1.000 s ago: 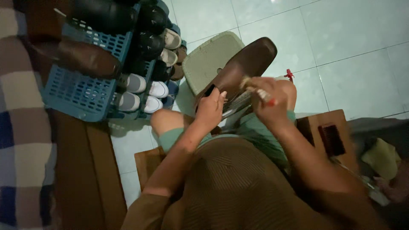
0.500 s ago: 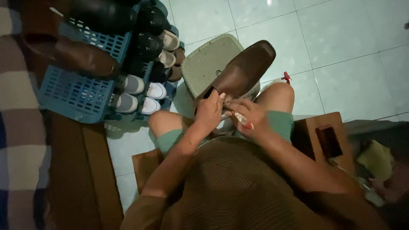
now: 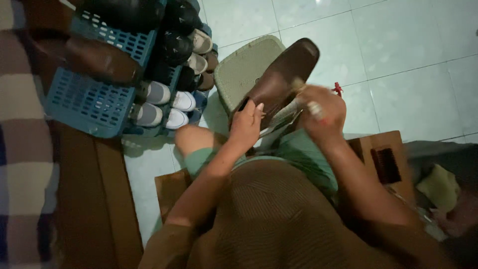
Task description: The person sits on the floor and scrubs a brown leather shoe with a brush, focusing on the sole and sides. The person places the shoe on a blue shoe rack and then picks up another brown shoe to continue scrubbing.
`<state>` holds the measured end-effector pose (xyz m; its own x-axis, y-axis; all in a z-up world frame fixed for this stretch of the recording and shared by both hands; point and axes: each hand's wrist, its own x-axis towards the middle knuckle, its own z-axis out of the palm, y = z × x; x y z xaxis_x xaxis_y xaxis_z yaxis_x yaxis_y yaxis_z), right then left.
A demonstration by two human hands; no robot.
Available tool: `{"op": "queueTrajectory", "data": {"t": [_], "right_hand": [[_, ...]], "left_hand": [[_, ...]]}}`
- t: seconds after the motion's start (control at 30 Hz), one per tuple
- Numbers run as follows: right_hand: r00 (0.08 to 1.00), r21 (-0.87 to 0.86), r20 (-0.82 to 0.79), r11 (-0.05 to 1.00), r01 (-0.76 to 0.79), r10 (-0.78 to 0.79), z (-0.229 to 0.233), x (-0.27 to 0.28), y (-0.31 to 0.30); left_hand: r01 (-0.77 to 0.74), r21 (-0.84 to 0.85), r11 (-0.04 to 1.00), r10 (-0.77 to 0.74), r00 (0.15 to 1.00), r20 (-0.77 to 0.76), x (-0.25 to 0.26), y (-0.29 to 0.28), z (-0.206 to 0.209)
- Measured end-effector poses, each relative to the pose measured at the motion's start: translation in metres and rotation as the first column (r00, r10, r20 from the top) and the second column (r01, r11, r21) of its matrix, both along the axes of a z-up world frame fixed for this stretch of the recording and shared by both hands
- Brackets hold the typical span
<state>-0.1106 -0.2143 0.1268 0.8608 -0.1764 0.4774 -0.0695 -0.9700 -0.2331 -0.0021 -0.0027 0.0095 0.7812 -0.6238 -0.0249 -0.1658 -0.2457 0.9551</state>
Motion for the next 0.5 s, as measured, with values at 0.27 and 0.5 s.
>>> {"op": "queueTrajectory", "data": {"t": [0.27,0.5], "right_hand": [[0.916,0.412,0.394,0.878,-0.243,0.068,-0.008,-0.002,0.009],[0.945,0.419,0.310,0.877,-0.235,0.105,-0.015,-0.004,0.064]], "left_hand": [[-0.073,-0.084,0.994,0.044,0.952,-0.303,-0.006,-0.007,-0.007],[-0.323,-0.189,0.927,0.090,0.683,-0.725,-0.012,-0.002,-0.037]]}}
